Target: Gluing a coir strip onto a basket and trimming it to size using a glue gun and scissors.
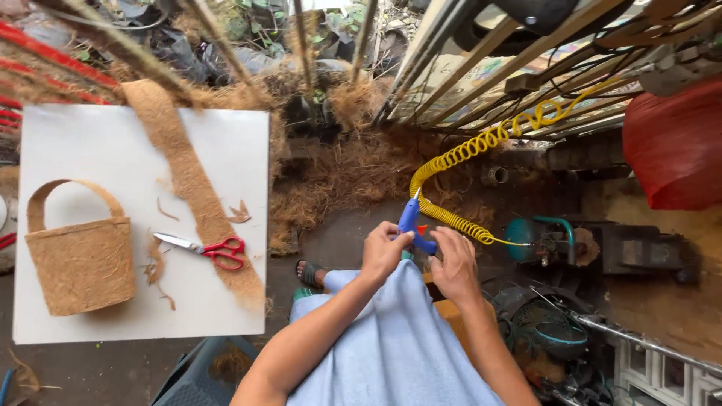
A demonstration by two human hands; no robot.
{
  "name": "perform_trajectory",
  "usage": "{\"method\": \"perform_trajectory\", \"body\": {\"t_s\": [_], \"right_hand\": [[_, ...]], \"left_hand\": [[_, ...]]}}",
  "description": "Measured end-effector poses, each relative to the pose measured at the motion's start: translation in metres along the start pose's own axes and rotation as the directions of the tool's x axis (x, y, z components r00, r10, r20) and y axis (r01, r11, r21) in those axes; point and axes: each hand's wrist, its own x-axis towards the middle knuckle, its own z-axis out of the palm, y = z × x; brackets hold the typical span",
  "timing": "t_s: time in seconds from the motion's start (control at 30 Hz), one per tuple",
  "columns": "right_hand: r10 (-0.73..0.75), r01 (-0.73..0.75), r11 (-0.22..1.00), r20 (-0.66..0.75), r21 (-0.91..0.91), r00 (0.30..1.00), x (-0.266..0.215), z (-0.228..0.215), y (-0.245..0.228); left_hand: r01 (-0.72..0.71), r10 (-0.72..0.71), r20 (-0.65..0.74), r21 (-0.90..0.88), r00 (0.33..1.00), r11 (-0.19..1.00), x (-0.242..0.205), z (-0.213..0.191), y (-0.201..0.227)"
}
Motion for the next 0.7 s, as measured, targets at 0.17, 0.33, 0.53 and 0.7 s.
{"method": "perform_trajectory", "body": {"t_s": [0.17,0.33,0.53,0.7], "right_hand": [[0.04,-0.113,0.98,-0.392,-0.166,0.919,-0.016,-0.02,0.102],[0.006,-0.163,0.951,-0.507,-0.265,0.862,0.002,-0.042,0.234],[0.259,-0.236,0.965,-0.564,0.116,0.784,0.012,-0.054,0.369],[0.683,-0.369,0.706,-0.442,0.605,0.581,0.032,-0.09,0.431]], "left_hand": [[0.081,-0.086,0.066,0.088,0.994,0.993,0.044,0.124,0.027],[0.114,-0.133,0.127,0.148,0.983,0.982,0.079,0.243,0.031],[-0.031,-0.021,0.236,0.213,0.972,0.977,0.116,0.332,0.091],[-0.458,0.378,0.278,0.338,0.883,0.822,0.21,0.374,0.128]]}}
